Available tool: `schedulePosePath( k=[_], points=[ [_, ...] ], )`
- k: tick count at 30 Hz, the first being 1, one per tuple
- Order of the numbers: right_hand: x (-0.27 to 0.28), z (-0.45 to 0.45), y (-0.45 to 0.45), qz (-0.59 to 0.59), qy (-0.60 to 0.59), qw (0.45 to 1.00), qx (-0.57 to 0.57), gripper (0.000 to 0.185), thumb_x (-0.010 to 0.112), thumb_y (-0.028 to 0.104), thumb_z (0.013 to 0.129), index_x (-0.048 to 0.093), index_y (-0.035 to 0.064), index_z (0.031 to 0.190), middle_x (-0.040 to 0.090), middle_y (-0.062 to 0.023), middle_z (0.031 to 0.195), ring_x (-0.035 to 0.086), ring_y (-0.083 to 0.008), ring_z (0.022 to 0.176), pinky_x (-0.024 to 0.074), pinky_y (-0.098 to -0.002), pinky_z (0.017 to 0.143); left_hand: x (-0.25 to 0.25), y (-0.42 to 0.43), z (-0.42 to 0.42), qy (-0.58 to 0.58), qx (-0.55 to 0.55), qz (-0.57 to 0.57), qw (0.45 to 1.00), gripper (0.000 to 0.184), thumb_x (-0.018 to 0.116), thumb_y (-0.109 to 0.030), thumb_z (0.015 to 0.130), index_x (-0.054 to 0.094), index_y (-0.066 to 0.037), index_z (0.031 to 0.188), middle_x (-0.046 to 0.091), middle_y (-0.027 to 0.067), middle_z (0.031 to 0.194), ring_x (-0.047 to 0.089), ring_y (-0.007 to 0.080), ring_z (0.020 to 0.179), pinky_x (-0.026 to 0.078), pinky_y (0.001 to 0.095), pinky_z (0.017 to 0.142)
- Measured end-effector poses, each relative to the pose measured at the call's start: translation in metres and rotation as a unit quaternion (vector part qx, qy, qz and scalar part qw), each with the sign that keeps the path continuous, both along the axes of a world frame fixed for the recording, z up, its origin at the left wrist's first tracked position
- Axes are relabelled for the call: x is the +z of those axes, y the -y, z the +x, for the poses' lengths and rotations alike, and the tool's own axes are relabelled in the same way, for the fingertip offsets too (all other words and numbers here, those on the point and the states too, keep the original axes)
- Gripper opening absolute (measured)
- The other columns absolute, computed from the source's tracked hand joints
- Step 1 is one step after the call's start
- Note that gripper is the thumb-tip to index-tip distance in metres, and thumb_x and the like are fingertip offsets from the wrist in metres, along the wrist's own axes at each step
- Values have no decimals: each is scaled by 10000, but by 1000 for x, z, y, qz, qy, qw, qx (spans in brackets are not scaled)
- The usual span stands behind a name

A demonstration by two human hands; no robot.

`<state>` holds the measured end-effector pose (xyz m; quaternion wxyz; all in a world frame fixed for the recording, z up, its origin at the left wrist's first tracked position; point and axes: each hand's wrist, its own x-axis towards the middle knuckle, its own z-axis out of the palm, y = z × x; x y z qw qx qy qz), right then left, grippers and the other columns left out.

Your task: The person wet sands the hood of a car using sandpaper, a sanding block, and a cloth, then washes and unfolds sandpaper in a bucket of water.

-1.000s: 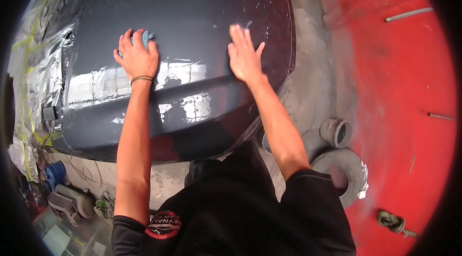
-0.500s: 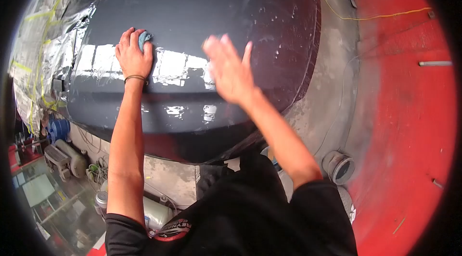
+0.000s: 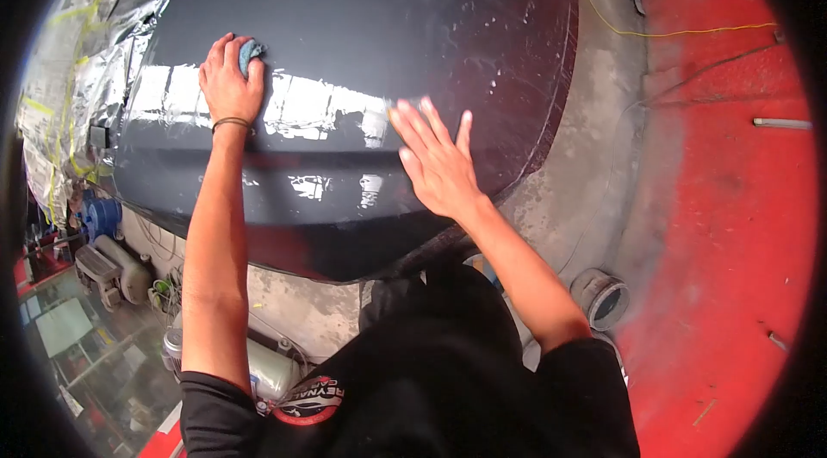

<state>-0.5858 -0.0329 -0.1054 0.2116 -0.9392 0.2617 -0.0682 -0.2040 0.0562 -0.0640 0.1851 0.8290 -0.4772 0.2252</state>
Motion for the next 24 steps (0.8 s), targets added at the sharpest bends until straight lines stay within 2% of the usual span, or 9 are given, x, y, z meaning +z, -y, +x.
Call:
schedulePosePath(
  k=[3, 7, 13, 16, 18, 19, 20, 23, 24],
  points=[
    [-11, -12, 50, -67, 11, 997, -25, 580, 303, 373, 1174, 324, 230, 1735, 271, -2, 1814, 190, -306, 1687, 31, -787, 1276, -7, 2, 15, 22, -13, -14, 1000, 408, 653, -322, 955, 701, -180, 1334, 633, 141, 1495, 556, 350, 1430, 380, 513, 1212],
    [-32, 19, 145, -42, 42, 989, -135, 584, 293, 411, 1177, 303, 252, 1738, 231, -16, 1828, 164, -315, 1692, 35, -804, 1264, -20, -1, 29, 39, -19, -5, 999, 428, 653, -385, 972, 712, -203, 1354, 655, 131, 1489, 582, 357, 1409, 404, 504, 1204],
    [-35, -26, 22, -2, 84, 990, -114, 578, 338, 399, 1167, 346, 248, 1725, 290, -50, 1807, 213, -337, 1679, 58, -831, 1244, -27, 1, 49, 68, -28, 0, 997, 421, 640, -447, 1002, 726, -243, 1361, 685, 106, 1465, 623, 355, 1367, 467, 515, 1151],
    [-38, -32, 60, -57, 83, 991, -87, 560, 342, 389, 1165, 384, 238, 1703, 338, -70, 1784, 243, -352, 1667, 64, -837, 1241, -20, 0, 46, 37, -24, 28, 999, 418, 632, -434, 1002, 726, -237, 1359, 702, 84, 1439, 636, 342, 1348, 482, 502, 1138],
    [-48, -17, 115, -63, 69, 986, -140, 566, 317, 427, 1184, 362, 239, 1716, 285, -65, 1807, 190, -317, 1686, 58, -809, 1255, -23, 3, 50, 50, -26, 17, 998, 415, 620, -429, 1005, 727, -236, 1357, 707, 73, 1430, 634, 336, 1351, 489, 494, 1133],
    [-19, -8, 124, -2, 28, 986, -164, 584, 305, 325, 1182, 270, 180, 1746, 219, -110, 1823, 124, -334, 1697, 57, -757, 1290, -25, 3, 50, 58, -26, 12, 998, 416, 618, -429, 1005, 727, -237, 1358, 707, 73, 1430, 634, 336, 1352, 488, 495, 1133],
    [-22, -2, 132, 7, 28, 983, -181, 592, 327, 317, 1173, 266, 187, 1748, 199, -82, 1833, 120, -326, 1698, 49, -759, 1291, -24, 2, 48, 67, -26, 5, 997, 417, 615, -430, 1006, 727, -238, 1359, 707, 73, 1431, 633, 335, 1354, 487, 495, 1134],
    [-43, -18, 80, -25, 105, 980, -167, 588, 307, 433, 1185, 343, 207, 1726, 254, -71, 1819, 171, -345, 1689, 47, -811, 1253, -25, -1, 49, 65, -21, 13, 998, 424, 628, -425, 1005, 722, -226, 1368, 692, 103, 1452, 624, 354, 1365, 474, 503, 1148],
    [-39, -30, 44, -23, 128, 980, -151, 554, 328, 369, 1175, 387, 211, 1703, 331, -76, 1787, 216, -369, 1674, 43, -826, 1246, -27, 0, 49, 71, -19, 10, 997, 423, 631, -423, 1006, 721, -224, 1369, 689, 109, 1456, 621, 357, 1368, 470, 504, 1151]
  ],
)
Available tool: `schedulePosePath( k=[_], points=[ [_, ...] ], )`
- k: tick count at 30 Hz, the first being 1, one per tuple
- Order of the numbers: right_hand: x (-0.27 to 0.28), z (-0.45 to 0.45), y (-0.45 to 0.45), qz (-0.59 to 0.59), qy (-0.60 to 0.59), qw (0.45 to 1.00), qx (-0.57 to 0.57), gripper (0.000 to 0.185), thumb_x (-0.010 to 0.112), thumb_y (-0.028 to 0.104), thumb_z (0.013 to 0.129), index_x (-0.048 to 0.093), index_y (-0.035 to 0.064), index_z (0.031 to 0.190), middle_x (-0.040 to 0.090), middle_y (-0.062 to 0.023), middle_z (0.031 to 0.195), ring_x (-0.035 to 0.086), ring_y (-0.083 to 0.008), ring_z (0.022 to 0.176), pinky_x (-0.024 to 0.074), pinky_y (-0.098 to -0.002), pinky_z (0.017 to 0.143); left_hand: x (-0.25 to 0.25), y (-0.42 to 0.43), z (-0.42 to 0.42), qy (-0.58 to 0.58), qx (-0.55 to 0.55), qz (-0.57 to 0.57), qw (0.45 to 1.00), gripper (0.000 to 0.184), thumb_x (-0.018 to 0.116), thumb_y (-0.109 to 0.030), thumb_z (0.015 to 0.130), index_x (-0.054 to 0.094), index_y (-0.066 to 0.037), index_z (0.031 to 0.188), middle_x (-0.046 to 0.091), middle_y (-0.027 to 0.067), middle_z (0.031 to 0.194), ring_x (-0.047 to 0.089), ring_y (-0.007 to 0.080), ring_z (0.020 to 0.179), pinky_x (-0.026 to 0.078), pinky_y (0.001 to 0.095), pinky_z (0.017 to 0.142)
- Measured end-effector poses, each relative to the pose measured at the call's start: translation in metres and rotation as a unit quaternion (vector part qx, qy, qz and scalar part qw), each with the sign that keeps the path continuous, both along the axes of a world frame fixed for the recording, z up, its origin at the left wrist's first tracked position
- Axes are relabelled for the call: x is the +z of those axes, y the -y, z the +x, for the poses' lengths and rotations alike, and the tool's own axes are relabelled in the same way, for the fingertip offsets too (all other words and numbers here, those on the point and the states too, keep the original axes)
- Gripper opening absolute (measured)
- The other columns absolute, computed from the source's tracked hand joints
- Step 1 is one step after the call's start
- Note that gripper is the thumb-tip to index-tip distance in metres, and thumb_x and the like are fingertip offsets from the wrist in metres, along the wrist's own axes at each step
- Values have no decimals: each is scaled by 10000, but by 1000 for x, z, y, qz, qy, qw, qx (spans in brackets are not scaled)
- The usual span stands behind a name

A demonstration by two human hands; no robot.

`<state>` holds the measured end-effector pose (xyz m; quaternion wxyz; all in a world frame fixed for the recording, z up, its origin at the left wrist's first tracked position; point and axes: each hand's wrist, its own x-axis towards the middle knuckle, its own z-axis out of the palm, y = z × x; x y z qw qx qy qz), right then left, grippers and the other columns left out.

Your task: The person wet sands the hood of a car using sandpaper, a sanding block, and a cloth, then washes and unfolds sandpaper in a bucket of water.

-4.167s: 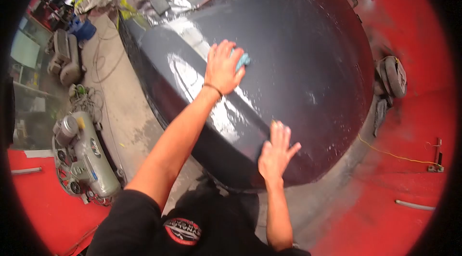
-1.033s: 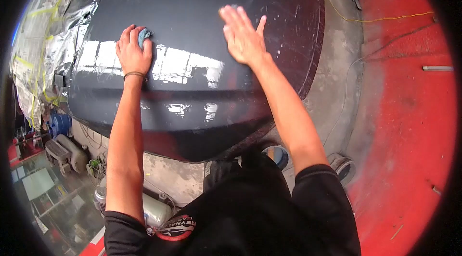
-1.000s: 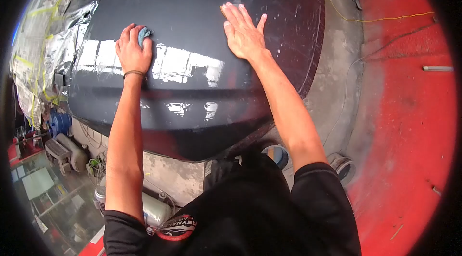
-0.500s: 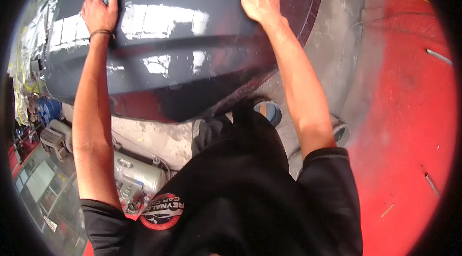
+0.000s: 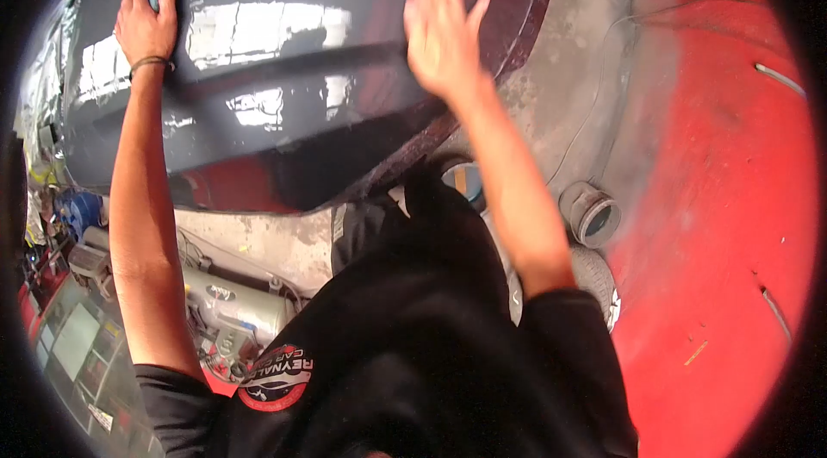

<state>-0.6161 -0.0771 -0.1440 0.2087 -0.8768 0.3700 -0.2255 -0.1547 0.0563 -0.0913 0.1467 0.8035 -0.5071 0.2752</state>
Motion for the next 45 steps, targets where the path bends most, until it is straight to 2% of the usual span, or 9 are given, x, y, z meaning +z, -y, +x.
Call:
schedulePosePath(
  k=[9, 17, 22, 26, 28, 32, 39, 42, 45],
  points=[
    [-13, -5, 102, 71, -63, 994, -59, 585, 311, 400, 1182, 280, 248, 1746, 219, -37, 1832, 147, -326, 1696, 40, -804, 1266, 9, 1, -18, -30, 14, 5, 999, 428, 643, -384, 1005, 694, -226, 1400, 636, 103, 1526, 566, 330, 1439, 413, 499, 1207],
    [-8, -61, -25, 80, -80, 993, 17, 590, 292, 422, 1188, 303, 229, 1746, 239, -51, 1828, 156, -337, 1695, -14, -764, 1276, 14, -1, -27, -33, 30, 16, 999, 417, 638, -372, 1011, 694, -219, 1395, 629, 102, 1532, 566, 336, 1437, 406, 504, 1209],
    [-16, -28, 99, 100, -72, 989, -83, 588, 284, 382, 1180, 265, 247, 1753, 220, -22, 1833, 156, -309, 1696, 25, -776, 1284, 14, -1, -26, -42, 11, 10, 999, 428, 632, -370, 1011, 690, -201, 1400, 634, 115, 1524, 564, 342, 1438, 406, 506, 1210],
    [-15, -25, -12, 39, -14, 993, -107, 579, 411, 255, 1146, 365, 252, 1723, 267, -49, 1817, 161, -321, 1693, 48, -797, 1266, 13, 1, -24, -21, 21, 14, 999, 424, 624, -366, 1013, 691, -190, 1393, 642, 124, 1512, 569, 349, 1431, 414, 507, 1202],
    [38, -1, -84, 69, -138, 988, -11, 612, 474, 245, 1098, 405, 220, 1705, 317, -59, 1794, 194, -308, 1684, 33, -796, 1268, 14, 0, -27, -16, 15, 14, 1000, 425, 621, -365, 1012, 691, -187, 1392, 645, 130, 1506, 574, 353, 1423, 419, 504, 1197],
    [28, 33, -138, 32, -20, 997, 60, 563, 506, 258, 1064, 495, 228, 1625, 424, -11, 1727, 313, -265, 1633, 84, -831, 1244, 2, -2, -14, -28, 4, 9, 1000, 434, 616, -360, 1016, 682, -160, 1395, 648, 141, 1494, 576, 362, 1410, 426, 490, 1195],
    [-18, -55, -59, 35, -89, 982, -165, 600, 483, 225, 1086, 386, 167, 1675, 358, -40, 1762, 282, -301, 1641, 160, -809, 1250, 7, 3, -23, -20, 11, 15, 1000, 426, 624, -341, 1006, 684, -152, 1384, 657, 139, 1472, 582, 365, 1395, 431, 497, 1187],
    [51, 22, -104, 53, -61, 997, -21, 509, 586, 259, 1032, 600, 107, 1518, 483, -104, 1657, 361, -331, 1574, 180, -799, 1237, 7, 0, -22, -31, 6, 22, 999, 431, 643, -326, 998, 675, -133, 1382, 664, 151, 1450, 585, 379, 1381, 442, 504, 1172],
    [35, 65, -138, 36, 21, 994, 100, 510, 491, 273, 1086, 582, 179, 1579, 476, -8, 1701, 334, -268, 1616, 96, -820, 1250, 4, -1, -15, -19, -7, 16, 1000, 438, 647, -310, 998, 664, -101, 1383, 659, 174, 1447, 580, 396, 1380, 441, 509, 1172]
  ],
)
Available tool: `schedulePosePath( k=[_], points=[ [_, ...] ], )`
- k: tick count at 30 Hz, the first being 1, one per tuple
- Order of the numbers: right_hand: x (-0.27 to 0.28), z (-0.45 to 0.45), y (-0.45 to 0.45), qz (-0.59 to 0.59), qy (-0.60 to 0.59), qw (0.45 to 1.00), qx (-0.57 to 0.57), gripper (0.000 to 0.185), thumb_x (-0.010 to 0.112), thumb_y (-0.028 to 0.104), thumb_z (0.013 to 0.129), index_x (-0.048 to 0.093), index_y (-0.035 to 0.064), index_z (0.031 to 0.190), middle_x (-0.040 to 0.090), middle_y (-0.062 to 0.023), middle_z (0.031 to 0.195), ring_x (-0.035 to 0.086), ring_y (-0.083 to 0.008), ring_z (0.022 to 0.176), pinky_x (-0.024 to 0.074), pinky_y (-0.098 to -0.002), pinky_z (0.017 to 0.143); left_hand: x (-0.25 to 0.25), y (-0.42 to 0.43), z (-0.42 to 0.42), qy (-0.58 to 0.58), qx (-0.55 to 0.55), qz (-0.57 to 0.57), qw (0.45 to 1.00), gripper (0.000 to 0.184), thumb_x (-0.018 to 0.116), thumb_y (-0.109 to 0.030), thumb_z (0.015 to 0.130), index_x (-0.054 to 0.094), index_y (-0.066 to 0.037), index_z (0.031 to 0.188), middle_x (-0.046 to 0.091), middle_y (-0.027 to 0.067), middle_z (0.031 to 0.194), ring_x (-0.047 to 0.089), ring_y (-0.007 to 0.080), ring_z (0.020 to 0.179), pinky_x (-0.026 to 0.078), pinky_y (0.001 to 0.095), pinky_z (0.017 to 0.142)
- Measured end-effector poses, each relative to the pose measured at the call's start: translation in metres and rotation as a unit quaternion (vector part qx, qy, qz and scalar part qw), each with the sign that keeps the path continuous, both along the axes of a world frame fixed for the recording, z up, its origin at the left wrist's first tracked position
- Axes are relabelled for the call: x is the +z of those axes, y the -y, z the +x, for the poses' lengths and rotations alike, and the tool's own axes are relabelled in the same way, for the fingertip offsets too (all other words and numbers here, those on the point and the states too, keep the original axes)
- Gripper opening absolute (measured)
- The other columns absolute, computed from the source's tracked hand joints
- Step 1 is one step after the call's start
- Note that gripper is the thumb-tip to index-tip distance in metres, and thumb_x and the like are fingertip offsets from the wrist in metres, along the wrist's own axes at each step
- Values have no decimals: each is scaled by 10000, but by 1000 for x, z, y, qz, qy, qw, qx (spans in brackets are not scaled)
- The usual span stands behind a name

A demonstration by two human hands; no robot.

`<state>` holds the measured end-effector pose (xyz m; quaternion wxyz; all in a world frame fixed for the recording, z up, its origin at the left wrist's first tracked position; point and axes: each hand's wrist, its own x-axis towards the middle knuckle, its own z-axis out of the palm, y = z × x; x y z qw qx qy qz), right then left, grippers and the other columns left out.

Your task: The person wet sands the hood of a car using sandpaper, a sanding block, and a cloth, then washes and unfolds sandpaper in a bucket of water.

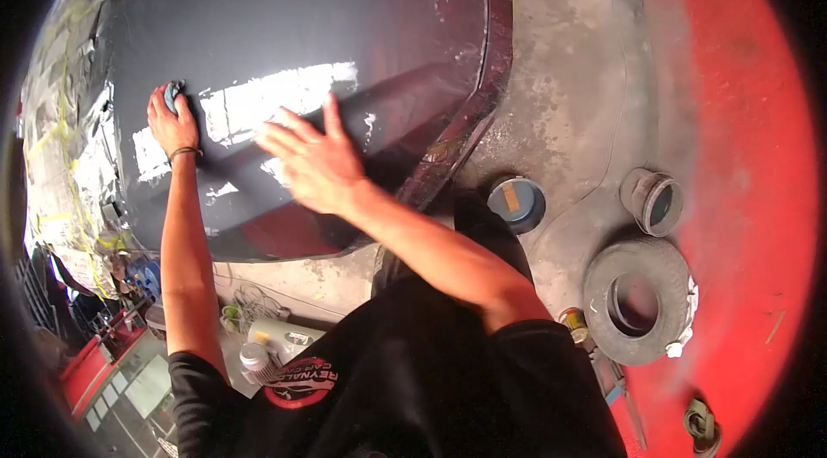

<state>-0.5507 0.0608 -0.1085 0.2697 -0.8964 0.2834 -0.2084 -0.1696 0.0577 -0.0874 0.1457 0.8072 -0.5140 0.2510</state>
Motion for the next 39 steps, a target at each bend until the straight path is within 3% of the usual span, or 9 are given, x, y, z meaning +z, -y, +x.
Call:
schedulePosePath(
  k=[4, 7, 14, 19, 22, 23, 29, 35, 39],
  points=[
    [-6, -89, 60, 8, -105, 987, -120, 540, 454, 260, 1123, 454, 249, 1663, 414, 25, 1738, 322, -241, 1627, 90, -834, 1247, 9, 1, -13, -27, 3, 6, 1000, 436, 639, -305, 1001, 662, -103, 1387, 641, 178, 1471, 570, 394, 1394, 439, 511, 1175],
    [-10, -82, 54, 24, -91, 976, -198, 566, 462, 257, 1122, 415, 172, 1680, 351, -22, 1771, 268, -294, 1654, 100, -831, 1248, 11, 3, -15, -19, 2, 8, 1000, 436, 635, -306, 999, 663, -111, 1389, 642, 175, 1469, 572, 388, 1394, 441, 510, 1174],
    [-6, -27, 37, -25, -21, 999, -6, 491, 496, 284, 1099, 596, 163, 1565, 483, 8, 1690, 310, -249, 1632, 143, -817, 1249, 9, 1, -10, -24, -13, 9, 1000, 447, 632, -311, 1005, 653, -105, 1401, 636, 174, 1479, 563, 391, 1403, 431, 515, 1182],
    [-25, -127, 99, -20, -149, 962, -229, 589, 517, 193, 1070, 437, 171, 1653, 391, -20, 1742, 333, -282, 1619, 202, -804, 1233, 15, 4, -20, -25, -10, 10, 1000, 426, 638, -270, 1006, 657, -67, 1380, 650, 190, 1451, 575, 405, 1383, 432, 506, 1183],
    [-6, -91, 81, 49, -156, 970, -178, 626, 495, 318, 1103, 379, 142, 1692, 319, -53, 1788, 266, -340, 1652, 121, -787, 1274, 15, 3, -19, -56, -37, 0, 998, 410, 644, -232, 1000, 660, -36, 1360, 653, 210, 1434, 584, 415, 1364, 442, 498, 1172],
    [-24, -86, 68, 52, -54, 981, -177, 609, 460, 333, 1118, 375, 180, 1702, 317, -26, 1792, 256, -306, 1662, 81, -798, 1276, 17, 3, -22, -48, -25, 4, 999, 411, 638, -235, 1003, 657, -40, 1365, 651, 211, 1442, 581, 415, 1371, 442, 498, 1173],
    [-47, -125, 158, 70, -75, 962, -254, 560, 362, 347, 1152, 381, 225, 1699, 328, 18, 1788, 247, -272, 1666, 101, -813, 1268, 17, 2, -17, -25, -12, 29, 999, 417, 624, -231, 1006, 649, -47, 1379, 643, 212, 1456, 574, 411, 1387, 434, 508, 1182],
    [-68, -149, 81, 147, -50, 959, -239, 615, 347, 404, 1160, 285, 238, 1749, 214, -2, 1831, 135, -299, 1699, 30, -816, 1258, 15, 5, -16, -36, -3, 25, 999, 423, 616, -229, 1010, 644, -44, 1389, 637, 213, 1460, 566, 407, 1396, 426, 505, 1190],
    [-70, -149, 144, 113, -59, 957, -262, 592, 361, 369, 1164, 313, 226, 1737, 241, 2, 1822, 173, -302, 1690, 79, -810, 1260, 16, 9, -19, -38, 2, 21, 999, 423, 621, -236, 1023, 643, -68, 1411, 622, 198, 1491, 562, 400, 1407, 430, 504, 1190]
  ],
)
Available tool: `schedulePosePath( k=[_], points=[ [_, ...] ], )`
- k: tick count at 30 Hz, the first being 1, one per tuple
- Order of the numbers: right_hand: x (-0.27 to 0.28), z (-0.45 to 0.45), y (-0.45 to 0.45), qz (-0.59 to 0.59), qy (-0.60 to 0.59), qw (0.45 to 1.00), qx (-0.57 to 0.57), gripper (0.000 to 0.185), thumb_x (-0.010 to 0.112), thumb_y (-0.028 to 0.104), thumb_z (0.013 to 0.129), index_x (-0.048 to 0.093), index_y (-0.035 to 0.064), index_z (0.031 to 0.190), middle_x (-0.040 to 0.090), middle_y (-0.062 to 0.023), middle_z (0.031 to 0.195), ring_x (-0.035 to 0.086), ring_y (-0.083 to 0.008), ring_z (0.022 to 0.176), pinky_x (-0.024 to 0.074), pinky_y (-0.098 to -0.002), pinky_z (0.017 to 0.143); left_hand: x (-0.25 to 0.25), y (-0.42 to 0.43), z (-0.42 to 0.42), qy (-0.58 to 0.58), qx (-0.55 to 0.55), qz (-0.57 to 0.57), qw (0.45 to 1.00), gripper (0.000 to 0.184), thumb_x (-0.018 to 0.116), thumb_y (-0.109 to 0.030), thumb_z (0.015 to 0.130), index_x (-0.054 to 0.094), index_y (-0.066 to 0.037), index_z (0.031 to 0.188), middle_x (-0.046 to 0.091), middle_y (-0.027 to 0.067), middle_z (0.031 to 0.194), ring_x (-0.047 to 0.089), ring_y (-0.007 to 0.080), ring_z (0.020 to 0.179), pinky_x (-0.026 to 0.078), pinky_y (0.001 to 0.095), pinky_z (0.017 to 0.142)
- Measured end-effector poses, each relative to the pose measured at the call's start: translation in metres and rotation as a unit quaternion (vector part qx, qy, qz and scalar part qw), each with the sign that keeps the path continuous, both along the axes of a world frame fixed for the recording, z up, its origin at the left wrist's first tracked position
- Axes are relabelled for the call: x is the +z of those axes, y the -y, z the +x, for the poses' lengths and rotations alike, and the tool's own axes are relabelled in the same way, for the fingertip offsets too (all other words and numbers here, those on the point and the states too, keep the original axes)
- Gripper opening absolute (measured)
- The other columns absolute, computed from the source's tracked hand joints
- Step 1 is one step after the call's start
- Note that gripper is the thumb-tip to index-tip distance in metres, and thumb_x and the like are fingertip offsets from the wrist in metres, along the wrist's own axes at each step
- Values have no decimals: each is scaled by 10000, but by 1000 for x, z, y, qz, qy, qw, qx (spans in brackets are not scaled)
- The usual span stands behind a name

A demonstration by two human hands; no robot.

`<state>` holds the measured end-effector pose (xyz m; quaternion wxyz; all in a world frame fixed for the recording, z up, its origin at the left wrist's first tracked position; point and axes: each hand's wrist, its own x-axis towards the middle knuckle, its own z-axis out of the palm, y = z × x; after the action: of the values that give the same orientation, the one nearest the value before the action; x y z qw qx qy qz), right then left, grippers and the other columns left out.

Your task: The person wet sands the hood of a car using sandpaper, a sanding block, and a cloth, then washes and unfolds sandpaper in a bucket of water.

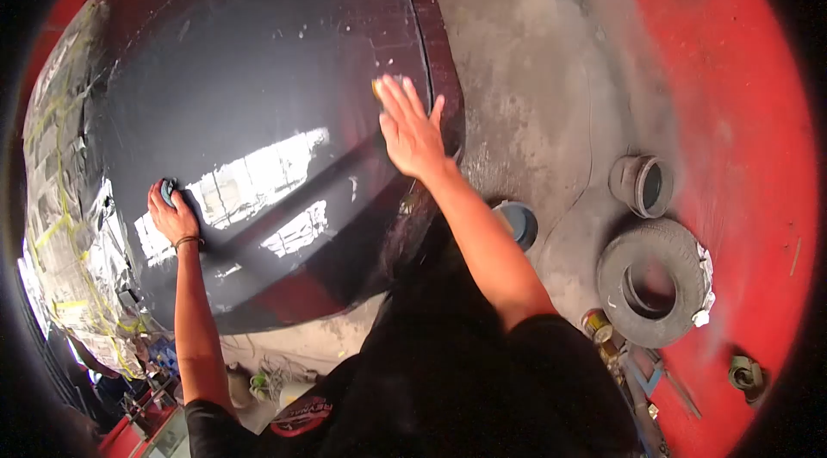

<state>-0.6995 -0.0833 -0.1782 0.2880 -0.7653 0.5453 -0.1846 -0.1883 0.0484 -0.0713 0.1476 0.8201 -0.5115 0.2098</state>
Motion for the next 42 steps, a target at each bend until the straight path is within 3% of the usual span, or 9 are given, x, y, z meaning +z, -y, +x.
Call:
schedulePosePath(
  k=[5, 10, 15, 18, 25, 29, 32, 38, 42],
  points=[
    [-12, 6, 61, -39, 7, 999, -14, 572, 389, 344, 1164, 343, 216, 1720, 251, -1, 1820, 192, -306, 1684, 124, -817, 1248, -12, 7, 4, -3, 36, 9, 999, 458, 638, -327, 1038, 642, -158, 1464, 605, 161, 1532, 558, 374, 1427, 434, 496, 1190],
    [-21, -35, -18, 5, -8, 999, 40, 676, 398, 482, 1154, 283, 170, 1743, 246, -43, 1817, 140, -346, 1693, 36, -805, 1257, -17, 91, -7, 25, 71, 18, 997, 475, 617, -443, 1057, 640, -226, 1479, 579, 141, 1572, 538, 356, 1456, 403, 490, 1212],
    [-26, -23, 149, -30, 1, 997, 73, 623, 339, 466, 1176, 291, 211, 1742, 226, -15, 1824, 141, -306, 1694, 80, -775, 1281, -24, 146, -31, 27, 106, 26, 994, 504, 582, -470, 1073, 586, -248, 1526, 550, 104, 1607, 483, 329, 1509, 356, 567, 1223],
    [-28, -7, 249, 0, 15, 998, 59, 618, 302, 477, 1182, 311, 195, 1731, 230, -20, 1822, 142, -316, 1690, 102, -763, 1289, -18, 144, -34, 4, 63, 11, 998, 492, 595, -427, 1074, 611, -181, 1501, 559, 133, 1588, 503, 360, 1485, 350, 516, 1240],
    [-30, -34, 201, 10, -10, 992, 125, 636, 311, 452, 1179, 251, 190, 1755, 189, -17, 1835, 127, -315, 1696, 68, -763, 1291, -1, 152, -60, -15, 82, 34, 996, 466, 594, -324, 1070, 614, -92, 1474, 585, 187, 1539, 525, 397, 1449, 380, 509, 1219],
    [-37, 1, 332, -78, 0, 989, 125, 615, 334, 441, 1177, 291, 194, 1739, 236, -10, 1819, 148, -293, 1691, 100, -770, 1290, -3, 150, -57, -11, 91, 46, 995, 472, 585, -320, 1079, 599, -119, 1506, 578, 163, 1559, 520, 374, 1460, 358, 507, 1225],
    [-36, 30, 414, -36, -4, 994, 102, 599, 343, 416, 1177, 297, 203, 1735, 212, 6, 1829, 155, -281, 1690, 105, -760, 1296, 2, 152, -61, -8, 91, 53, 994, 477, 582, -323, 1077, 599, -121, 1508, 575, 160, 1563, 519, 370, 1460, 357, 508, 1224],
    [-4, 31, 288, -57, 2, 978, 199, 604, 343, 379, 1169, 272, 240, 1752, 193, 4, 1835, 120, -305, 1700, 29, -776, 1289, 2, 153, -60, 3, 106, 57, 993, 497, 575, -314, 1063, 587, -126, 1523, 544, 154, 1599, 497, 378, 1479, 339, 513, 1237],
    [-3, 47, 361, -121, -44, 969, 212, 584, 335, 372, 1170, 302, 236, 1737, 214, 21, 1828, 153, -280, 1693, 57, -782, 1292, 4, 153, -67, -7, 113, 58, 992, 514, 583, -337, 1052, 585, -131, 1524, 538, 154, 1604, 501, 380, 1477, 342, 518, 1234]
  ],
)
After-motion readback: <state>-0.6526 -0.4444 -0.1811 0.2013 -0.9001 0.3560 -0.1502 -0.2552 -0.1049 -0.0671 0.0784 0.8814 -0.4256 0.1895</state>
